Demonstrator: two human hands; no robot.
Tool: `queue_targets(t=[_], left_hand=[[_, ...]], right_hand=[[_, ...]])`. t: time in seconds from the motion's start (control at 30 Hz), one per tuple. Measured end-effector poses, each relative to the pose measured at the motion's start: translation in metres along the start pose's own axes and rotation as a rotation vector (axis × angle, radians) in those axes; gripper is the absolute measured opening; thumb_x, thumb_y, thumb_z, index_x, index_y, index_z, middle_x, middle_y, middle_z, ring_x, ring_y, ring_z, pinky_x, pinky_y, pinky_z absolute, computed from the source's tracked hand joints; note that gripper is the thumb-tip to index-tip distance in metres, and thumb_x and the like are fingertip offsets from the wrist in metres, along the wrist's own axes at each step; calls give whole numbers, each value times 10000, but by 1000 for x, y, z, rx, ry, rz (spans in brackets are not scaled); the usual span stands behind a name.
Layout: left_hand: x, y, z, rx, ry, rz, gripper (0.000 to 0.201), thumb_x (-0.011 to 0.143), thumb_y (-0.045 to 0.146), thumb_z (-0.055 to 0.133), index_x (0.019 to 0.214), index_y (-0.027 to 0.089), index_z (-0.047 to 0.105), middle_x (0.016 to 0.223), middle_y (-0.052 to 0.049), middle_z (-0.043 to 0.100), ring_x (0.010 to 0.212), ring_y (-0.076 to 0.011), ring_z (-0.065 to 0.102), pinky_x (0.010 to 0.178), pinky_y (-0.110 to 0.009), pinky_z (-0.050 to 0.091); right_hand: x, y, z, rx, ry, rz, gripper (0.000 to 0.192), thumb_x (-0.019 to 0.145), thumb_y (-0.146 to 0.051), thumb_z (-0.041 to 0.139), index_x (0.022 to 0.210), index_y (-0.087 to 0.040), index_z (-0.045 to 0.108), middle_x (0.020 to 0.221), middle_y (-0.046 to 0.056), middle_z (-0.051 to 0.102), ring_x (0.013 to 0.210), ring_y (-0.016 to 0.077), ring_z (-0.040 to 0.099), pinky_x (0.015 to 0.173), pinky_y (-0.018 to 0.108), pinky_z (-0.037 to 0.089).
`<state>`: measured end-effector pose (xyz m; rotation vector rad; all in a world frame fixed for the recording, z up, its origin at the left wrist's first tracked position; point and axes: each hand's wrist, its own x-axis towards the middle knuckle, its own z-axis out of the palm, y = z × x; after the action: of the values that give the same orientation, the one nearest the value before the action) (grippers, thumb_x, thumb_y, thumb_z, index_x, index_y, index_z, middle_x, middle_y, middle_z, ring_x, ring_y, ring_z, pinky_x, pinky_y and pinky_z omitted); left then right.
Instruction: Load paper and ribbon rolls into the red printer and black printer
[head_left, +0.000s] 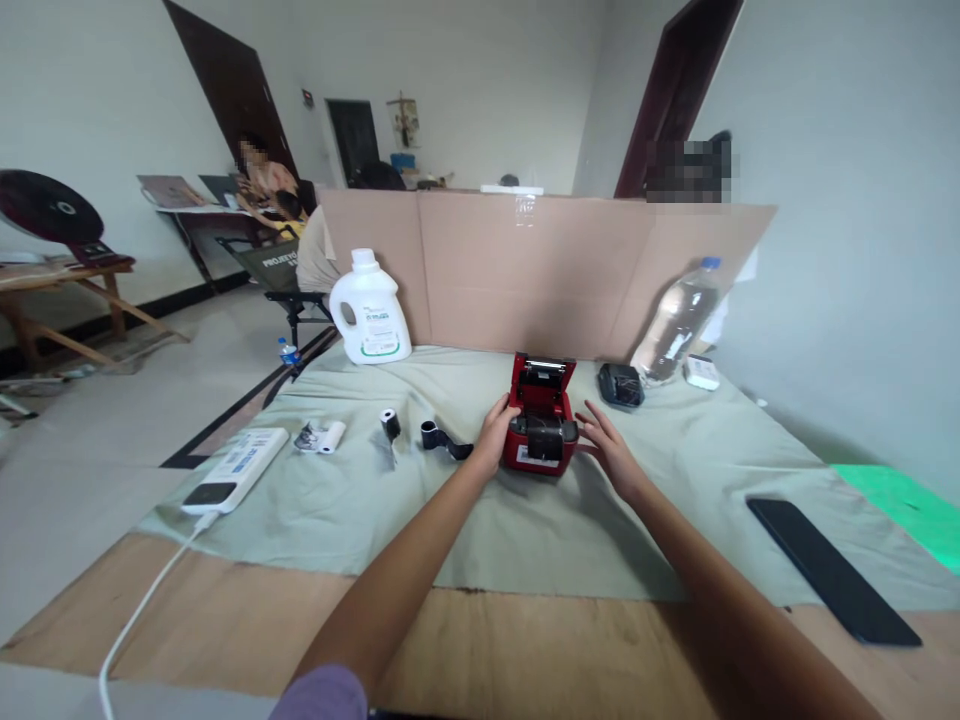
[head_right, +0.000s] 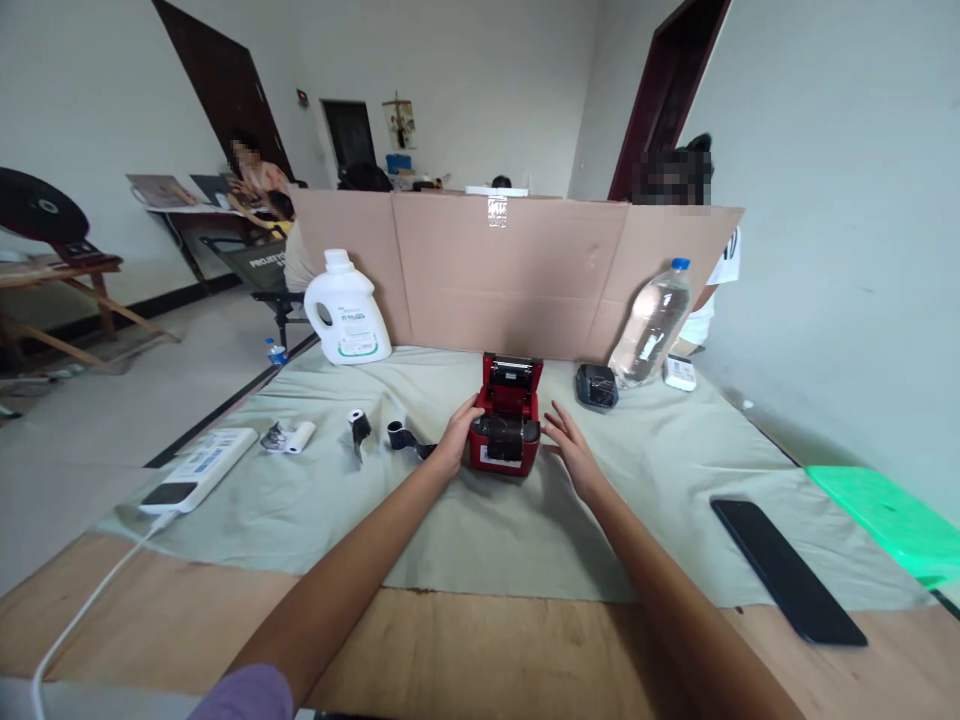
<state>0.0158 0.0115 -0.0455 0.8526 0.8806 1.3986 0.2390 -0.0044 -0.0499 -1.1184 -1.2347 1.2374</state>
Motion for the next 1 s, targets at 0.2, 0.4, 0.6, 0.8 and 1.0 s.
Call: queue_targets(t=[0.2, 0.4, 0.6, 0.8, 1.0], left_hand=[[0, 2, -2, 129, 3, 61, 587, 780, 239, 598, 1365, 188, 618, 1411, -79, 635, 1327, -273, 568, 1148, -392, 409], [2, 7, -9, 517, -1, 342, 430, 753, 126, 531, 1119, 221, 736, 1505, -72, 525, 1460, -256, 412, 1227, -426, 302], [9, 16, -18, 465, 56, 354, 451, 861, 249, 554, 1310, 231, 601, 1482, -94, 544, 1392, -265, 489, 1169, -447, 379], [12, 10, -13, 245, -63, 95, 567, 806, 200, 569, 1372, 233, 590, 1469, -71, 584, 1379, -268, 521, 1147, -404, 417], [3, 8, -5, 225, -50, 119, 551, 820, 194, 528, 1365, 245, 590, 1483, -44, 573, 1416, -235, 486, 1173, -377, 396]], right_hand=[[35, -29, 19, -67, 54, -148, 793, 756, -514, 757, 1485, -367, 482, 1592, 76, 451, 1350, 296, 540, 1048, 475, 468], [69, -44, 32, -56, 112, -184, 640, 763, -588, 684, 1347, -342, 595, 1464, 36, 577, 1279, 275, 567, 1008, 460, 474], [41, -20, 28, -138, 177, -302, 267, 765, -468, 671, 926, -257, 703, 1285, 46, 620, 1247, 269, 543, 1097, 464, 414], [25, 4, 26, 79, 114, -161, 672, 725, -351, 705, 1373, -343, 527, 1511, 57, 481, 1328, 264, 523, 1134, 472, 403], [26, -1, 31, 59, 83, -186, 621, 740, -347, 687, 1347, -320, 558, 1507, 47, 524, 1331, 256, 529, 1146, 473, 400]])
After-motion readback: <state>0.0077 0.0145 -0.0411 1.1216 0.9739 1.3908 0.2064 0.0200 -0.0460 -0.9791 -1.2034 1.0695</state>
